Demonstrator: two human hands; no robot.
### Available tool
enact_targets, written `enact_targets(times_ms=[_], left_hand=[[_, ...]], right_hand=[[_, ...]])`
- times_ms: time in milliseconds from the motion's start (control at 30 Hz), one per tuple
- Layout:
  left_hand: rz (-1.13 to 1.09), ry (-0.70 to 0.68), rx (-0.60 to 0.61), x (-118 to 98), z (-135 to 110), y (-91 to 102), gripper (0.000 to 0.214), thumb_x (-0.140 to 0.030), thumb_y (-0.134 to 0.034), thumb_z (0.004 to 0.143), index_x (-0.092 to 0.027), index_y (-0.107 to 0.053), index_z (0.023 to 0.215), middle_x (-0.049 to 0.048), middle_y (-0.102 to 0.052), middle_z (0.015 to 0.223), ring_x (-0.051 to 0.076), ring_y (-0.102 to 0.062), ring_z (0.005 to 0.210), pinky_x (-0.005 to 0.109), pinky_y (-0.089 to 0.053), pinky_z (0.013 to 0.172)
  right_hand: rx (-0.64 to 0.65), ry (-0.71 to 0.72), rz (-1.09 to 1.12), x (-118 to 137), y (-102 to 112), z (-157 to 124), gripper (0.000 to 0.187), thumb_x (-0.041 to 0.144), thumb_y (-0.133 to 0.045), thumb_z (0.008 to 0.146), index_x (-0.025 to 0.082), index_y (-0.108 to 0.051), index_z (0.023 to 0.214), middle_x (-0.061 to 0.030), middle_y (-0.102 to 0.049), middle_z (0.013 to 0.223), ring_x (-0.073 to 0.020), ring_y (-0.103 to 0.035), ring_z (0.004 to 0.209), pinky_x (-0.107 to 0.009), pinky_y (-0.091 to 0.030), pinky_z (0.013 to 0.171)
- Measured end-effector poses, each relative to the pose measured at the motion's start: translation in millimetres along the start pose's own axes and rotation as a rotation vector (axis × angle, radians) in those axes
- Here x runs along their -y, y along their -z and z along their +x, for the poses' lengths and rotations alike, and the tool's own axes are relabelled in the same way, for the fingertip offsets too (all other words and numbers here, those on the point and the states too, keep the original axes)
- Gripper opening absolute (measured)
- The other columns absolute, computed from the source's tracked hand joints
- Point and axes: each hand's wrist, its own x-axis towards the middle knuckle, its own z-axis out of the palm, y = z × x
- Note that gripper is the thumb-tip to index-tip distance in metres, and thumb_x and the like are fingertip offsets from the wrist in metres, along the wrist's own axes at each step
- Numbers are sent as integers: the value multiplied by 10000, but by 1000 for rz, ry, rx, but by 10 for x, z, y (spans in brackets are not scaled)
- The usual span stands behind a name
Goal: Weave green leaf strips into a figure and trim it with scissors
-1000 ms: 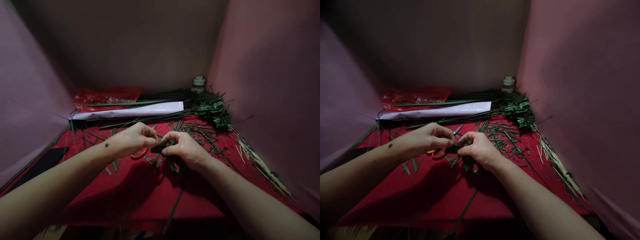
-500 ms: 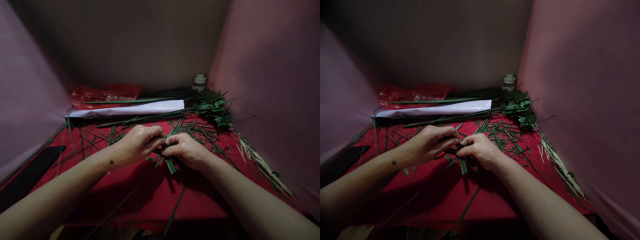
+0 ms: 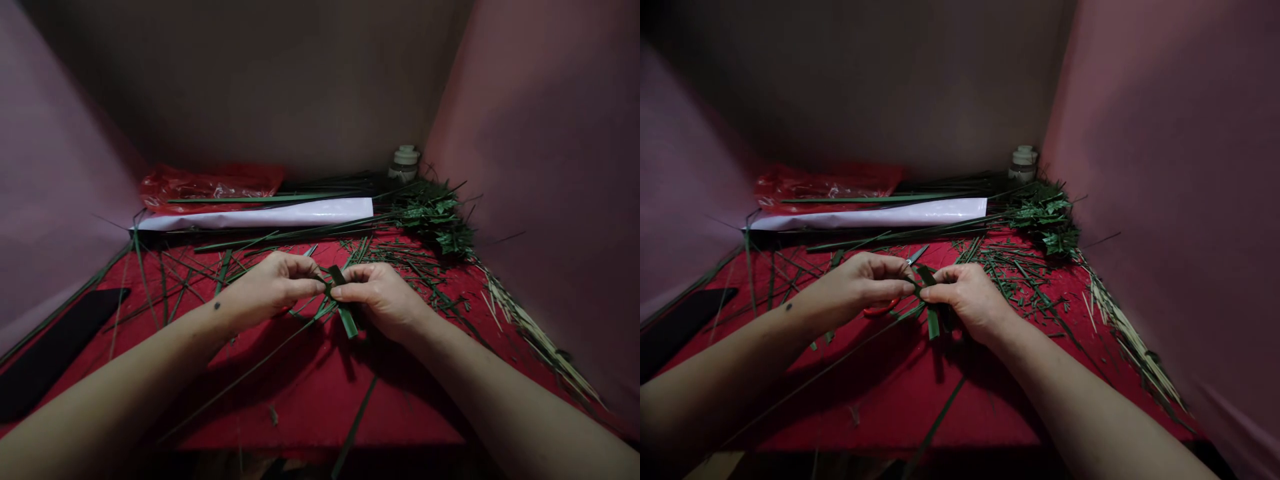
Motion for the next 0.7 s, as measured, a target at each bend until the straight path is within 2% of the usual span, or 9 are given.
enact_targets(times_ms=[200, 367, 500, 700], left_hand=[[-256, 15, -67, 114, 26, -91, 152, -276, -571, 743, -129, -558, 783, -73, -352, 508, 35, -258, 427, 173, -205, 397], [-473, -27, -122, 116, 32, -111, 98, -240, -514, 786, -162, -477, 832, -81, -349, 549, 26, -268, 428, 156, -229, 412], [-291, -53, -147, 83, -3, -93, 119, -267, -484, 817, -168, -437, 770, -60, -447, 571, 30, -315, 427, 149, -230, 389], [-60, -71, -131, 59, -36, -128, 135, -278, -537, 782, -144, -529, 800, -37, -517, 561, 64, -470, 452, 156, -320, 389]], right_hand=[[10, -3, 97, 23, -9, 1, 160, 223, -684, 632, 154, -540, 647, 36, -492, 533, -84, -435, 410, -216, -365, 386], [-59, 40, 188, -2, 14, 46, 206, 208, -698, 610, 154, -499, 612, 48, -460, 522, -72, -408, 422, -204, -334, 385], [-104, 69, 213, -10, 29, 62, 220, 215, -706, 599, 154, -496, 620, 51, -459, 535, -67, -398, 434, -201, -312, 384], [-110, 84, 220, 9, 12, 45, 215, 228, -694, 604, 155, -493, 624, 53, -459, 537, -68, -403, 437, -203, -322, 390]])
